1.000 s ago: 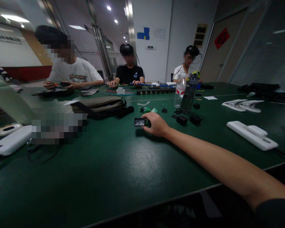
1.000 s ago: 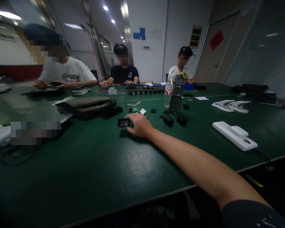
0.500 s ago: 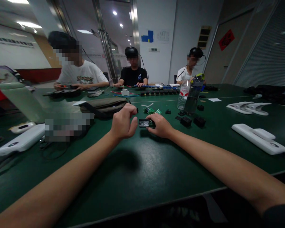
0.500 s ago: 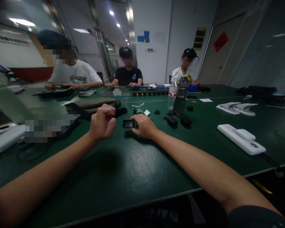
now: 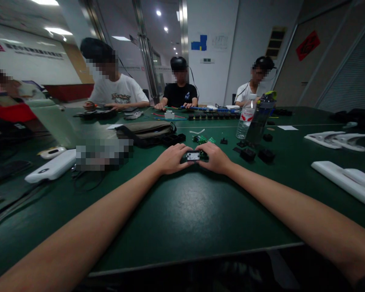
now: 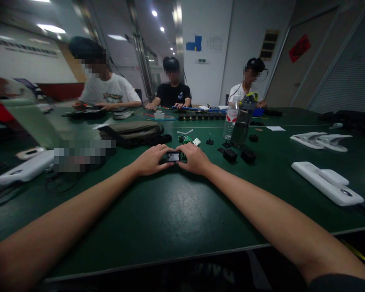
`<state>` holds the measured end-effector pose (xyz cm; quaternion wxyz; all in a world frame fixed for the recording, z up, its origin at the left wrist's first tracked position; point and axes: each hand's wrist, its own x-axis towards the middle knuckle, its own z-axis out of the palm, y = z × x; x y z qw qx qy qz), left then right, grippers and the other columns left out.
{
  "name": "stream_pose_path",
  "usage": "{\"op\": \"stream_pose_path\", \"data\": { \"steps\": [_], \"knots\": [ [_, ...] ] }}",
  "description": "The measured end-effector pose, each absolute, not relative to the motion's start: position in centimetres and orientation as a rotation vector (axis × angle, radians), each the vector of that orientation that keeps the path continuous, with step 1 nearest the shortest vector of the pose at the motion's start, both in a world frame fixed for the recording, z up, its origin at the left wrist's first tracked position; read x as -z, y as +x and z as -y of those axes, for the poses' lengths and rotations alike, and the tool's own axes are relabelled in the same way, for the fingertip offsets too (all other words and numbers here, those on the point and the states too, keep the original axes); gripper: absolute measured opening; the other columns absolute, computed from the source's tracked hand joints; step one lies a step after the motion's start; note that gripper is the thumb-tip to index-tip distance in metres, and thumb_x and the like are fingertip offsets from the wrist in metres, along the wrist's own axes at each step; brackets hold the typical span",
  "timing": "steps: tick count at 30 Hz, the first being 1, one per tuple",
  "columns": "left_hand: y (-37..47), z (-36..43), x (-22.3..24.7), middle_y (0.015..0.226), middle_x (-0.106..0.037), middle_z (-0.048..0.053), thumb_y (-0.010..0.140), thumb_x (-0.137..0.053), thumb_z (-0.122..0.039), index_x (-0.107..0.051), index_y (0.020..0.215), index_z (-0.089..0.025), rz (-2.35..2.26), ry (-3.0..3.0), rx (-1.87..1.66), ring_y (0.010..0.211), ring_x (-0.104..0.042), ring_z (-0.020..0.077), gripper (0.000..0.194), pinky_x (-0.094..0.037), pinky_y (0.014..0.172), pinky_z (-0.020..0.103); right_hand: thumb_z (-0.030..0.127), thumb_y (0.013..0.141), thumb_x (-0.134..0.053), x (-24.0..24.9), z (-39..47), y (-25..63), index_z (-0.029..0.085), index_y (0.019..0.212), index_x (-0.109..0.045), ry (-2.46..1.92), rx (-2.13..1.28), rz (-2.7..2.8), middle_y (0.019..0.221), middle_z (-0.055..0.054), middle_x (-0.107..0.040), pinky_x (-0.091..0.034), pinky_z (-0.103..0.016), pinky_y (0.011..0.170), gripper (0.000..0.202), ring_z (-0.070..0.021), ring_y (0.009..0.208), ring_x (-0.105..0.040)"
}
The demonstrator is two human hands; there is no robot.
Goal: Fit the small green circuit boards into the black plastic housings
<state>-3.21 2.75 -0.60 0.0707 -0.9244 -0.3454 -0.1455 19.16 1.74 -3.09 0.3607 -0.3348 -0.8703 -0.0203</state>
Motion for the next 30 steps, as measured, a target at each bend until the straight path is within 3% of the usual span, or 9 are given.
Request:
{"op": "stream_pose_path", "data": {
  "steps": [6,30],
  "knots": [
    [-3.11,-2.84,0.87,0.110,-0.064,0.010,0.090,-0.054,-0.050,-0.059,0.118,-0.019,1.036,-2.818,0.475,0.101,-0.061,0.0249,0.042,-0.049,0.091,0.039,0.022,0.077,-0.069,3.06,-1.72,19.27,0.020,0.106,-0.064,-0.834,0.060,2.262,0.103,-0.009,-0.069,-0.047,-0.043,0.092,0.030,-0.0264,0.098,-0.059],
    [-3.44,-1.90,0.34,0.108,-0.066,0.009,0.089,-0.055,-0.049,-0.059,0.124,-0.019,1.077,-2.895,0.392,0.101,-0.063,0.0253,0.046,-0.050,0.091,0.037,0.022,0.077,-0.071,2.81,-0.98,18.84,0.017,0.105,-0.064,-0.822,0.141,2.307,0.106,-0.012,-0.069,-0.044,-0.042,0.092,0.029,-0.0279,0.103,-0.058]
  ]
}}
